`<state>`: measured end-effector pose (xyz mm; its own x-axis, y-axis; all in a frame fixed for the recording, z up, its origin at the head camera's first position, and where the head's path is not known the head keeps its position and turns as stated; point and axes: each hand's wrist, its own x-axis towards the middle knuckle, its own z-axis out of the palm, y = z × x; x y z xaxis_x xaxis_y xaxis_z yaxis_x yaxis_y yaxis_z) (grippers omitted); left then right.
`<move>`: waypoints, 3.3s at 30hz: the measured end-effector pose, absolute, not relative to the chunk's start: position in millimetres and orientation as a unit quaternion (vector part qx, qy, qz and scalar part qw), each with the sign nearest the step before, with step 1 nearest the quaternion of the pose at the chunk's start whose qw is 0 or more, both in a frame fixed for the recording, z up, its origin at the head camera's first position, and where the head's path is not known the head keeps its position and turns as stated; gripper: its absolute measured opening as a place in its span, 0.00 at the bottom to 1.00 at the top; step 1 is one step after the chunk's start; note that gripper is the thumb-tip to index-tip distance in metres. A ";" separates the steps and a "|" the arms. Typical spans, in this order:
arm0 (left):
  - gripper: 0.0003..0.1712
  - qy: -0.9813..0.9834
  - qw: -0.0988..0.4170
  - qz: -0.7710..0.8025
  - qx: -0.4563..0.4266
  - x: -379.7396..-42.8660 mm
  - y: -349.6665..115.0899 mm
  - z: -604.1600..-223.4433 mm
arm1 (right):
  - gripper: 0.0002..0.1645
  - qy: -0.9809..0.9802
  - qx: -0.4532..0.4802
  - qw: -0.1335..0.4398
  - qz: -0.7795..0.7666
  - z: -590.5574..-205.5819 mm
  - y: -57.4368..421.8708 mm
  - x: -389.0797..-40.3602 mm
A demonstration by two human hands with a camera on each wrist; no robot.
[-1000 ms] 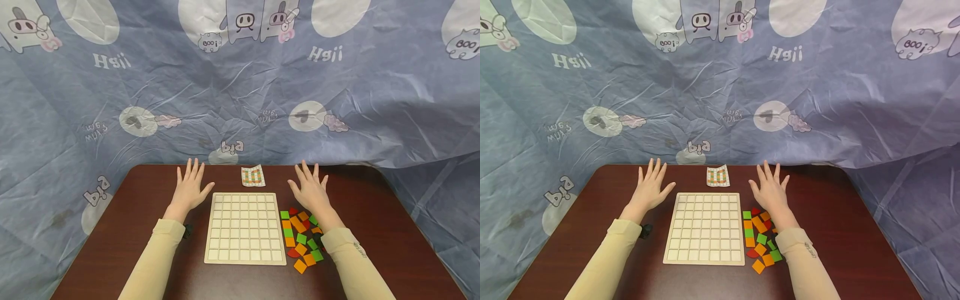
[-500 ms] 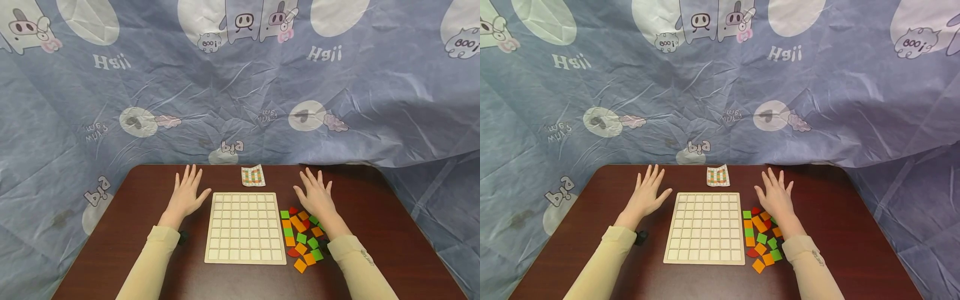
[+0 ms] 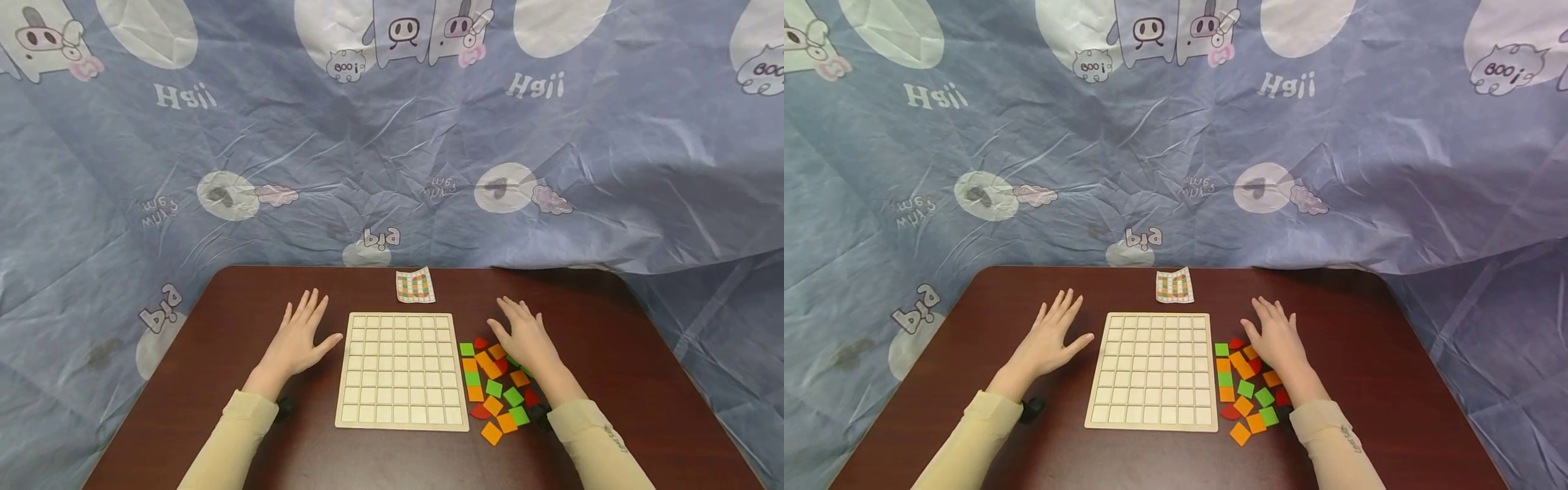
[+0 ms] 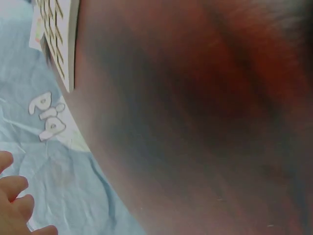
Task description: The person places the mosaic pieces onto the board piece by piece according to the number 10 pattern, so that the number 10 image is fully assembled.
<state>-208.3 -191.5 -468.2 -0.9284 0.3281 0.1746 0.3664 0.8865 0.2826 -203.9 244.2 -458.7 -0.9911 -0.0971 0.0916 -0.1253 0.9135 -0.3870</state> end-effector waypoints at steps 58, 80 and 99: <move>0.71 -0.943 -0.122 -0.244 -0.188 -131.6 -168.9 -506.7 | 0.18 -0.956 -0.053 -0.075 0.278 -477.4 241.9 -199.5; 0.70 -0.943 -0.109 -0.258 -0.178 -130.2 -168.4 -511.6 | 0.17 -0.838 -0.024 -0.104 0.535 -473.8 184.5 -225.4; 0.71 -0.946 -0.103 -0.252 -0.174 -125.3 -161.0 -511.6 | 0.09 -0.850 0.074 -0.104 0.512 -475.0 49.3 -243.9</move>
